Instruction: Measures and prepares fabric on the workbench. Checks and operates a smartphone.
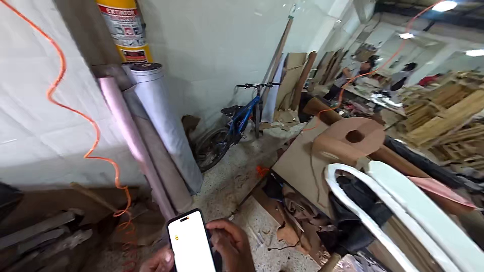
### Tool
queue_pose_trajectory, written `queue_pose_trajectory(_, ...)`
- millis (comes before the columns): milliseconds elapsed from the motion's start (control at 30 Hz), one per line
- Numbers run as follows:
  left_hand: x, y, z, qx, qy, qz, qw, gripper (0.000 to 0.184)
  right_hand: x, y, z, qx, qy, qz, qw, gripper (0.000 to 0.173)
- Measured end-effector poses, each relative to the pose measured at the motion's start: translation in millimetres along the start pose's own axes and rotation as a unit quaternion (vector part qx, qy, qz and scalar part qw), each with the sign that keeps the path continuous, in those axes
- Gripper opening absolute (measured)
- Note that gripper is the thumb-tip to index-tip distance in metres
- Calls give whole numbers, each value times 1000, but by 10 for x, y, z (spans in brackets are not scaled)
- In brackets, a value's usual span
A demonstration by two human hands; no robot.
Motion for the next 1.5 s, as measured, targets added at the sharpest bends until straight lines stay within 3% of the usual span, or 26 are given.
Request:
queue_pose_trajectory(500, -51, 129, 9, -16, -76, 44, 996, 40, -39, 112, -52, 4, 35, 0, 999, 34)
queue_pose_trajectory(967, -201, 235, -28, -12, -8, 99, 995, 38, 50, 135, -98, -34, -8, -68, 997, 32)
queue_pose_trajectory(1500, -301, 221, -7, 0, 6, 99, 995, 39, 86, 78, -75, -27, 18, -65, 997, 33)
Point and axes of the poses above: each hand's wrist, its own y-axis towards the middle knuckle, its own x-axis out of the back of the hand, z = x × y, the point moved 9 cm from there along y, towards the middle knuckle, and after that the axes turned 10 degrees about z, right-handed, at the moved point
